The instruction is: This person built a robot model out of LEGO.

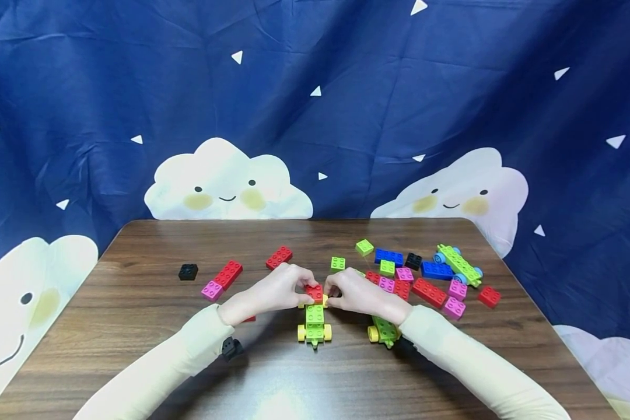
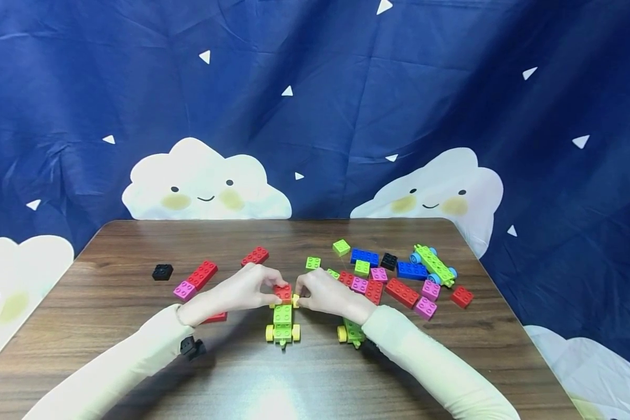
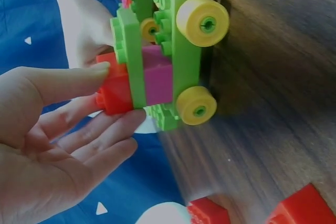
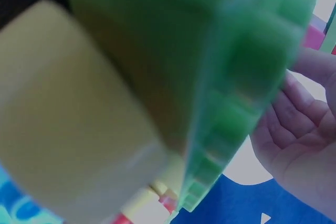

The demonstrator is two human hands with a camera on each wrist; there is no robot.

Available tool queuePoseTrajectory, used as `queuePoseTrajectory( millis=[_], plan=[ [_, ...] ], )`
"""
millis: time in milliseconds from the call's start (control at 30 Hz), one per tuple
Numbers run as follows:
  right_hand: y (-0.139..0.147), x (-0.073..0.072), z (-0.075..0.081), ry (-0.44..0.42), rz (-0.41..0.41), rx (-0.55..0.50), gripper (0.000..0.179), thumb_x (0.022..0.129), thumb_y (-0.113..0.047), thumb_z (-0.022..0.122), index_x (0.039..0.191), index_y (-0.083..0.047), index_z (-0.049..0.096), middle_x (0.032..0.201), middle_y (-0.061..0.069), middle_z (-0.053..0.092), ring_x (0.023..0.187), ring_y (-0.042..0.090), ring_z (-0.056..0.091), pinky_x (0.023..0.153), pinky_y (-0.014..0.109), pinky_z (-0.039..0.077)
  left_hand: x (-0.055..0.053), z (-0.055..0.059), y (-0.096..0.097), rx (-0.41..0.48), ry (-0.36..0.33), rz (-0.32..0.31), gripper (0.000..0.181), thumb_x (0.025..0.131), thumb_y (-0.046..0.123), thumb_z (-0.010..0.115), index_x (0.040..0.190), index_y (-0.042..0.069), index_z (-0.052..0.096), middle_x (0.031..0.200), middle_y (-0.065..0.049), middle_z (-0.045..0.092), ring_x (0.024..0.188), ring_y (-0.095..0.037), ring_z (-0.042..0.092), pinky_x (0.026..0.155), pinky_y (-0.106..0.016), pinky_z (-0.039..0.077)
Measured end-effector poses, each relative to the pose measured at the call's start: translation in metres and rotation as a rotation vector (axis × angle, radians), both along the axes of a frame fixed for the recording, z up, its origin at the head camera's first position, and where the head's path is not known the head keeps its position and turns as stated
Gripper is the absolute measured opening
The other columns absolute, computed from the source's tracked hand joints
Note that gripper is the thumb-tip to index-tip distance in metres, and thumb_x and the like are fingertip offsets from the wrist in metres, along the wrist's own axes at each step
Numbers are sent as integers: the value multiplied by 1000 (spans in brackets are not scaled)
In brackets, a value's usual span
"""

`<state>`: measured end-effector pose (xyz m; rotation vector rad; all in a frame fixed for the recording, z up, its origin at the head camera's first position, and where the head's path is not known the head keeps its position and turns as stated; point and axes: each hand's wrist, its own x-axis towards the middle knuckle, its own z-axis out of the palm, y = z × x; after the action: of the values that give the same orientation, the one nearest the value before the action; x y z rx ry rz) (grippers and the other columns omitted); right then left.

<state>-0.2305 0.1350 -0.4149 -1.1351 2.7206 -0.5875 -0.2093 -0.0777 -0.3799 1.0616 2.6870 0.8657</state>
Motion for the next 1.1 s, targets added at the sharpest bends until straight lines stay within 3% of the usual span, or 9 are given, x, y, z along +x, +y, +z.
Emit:
queuePoseTrajectory(
  millis=[400,933,1100],
  plan=[
    [0,2,-2,4,7,-10,8,86,-13,75,90,-7,71,85,3,74,76,10,68,69,18,54,0,-6,-4,43,-64,23,22,80,14,82,100,6,75,99,-6,78,93,-17,75,85,-32,59],
    [3,0,-2,7,34,-31,7,87,-13,75,91,-9,71,87,3,74,75,6,67,69,17,55,-4,-8,-6,49,-103,52,27,78,19,84,101,7,75,99,-5,78,91,-15,75,83,-28,59],
    [8,-1,5,2,54,-44,7,87,-13,75,91,-8,72,87,2,75,77,5,68,73,24,59,-3,-7,-8,67,-115,54,28,79,18,84,102,6,74,100,-7,78,92,-16,74,84,-29,59]
  ],
)
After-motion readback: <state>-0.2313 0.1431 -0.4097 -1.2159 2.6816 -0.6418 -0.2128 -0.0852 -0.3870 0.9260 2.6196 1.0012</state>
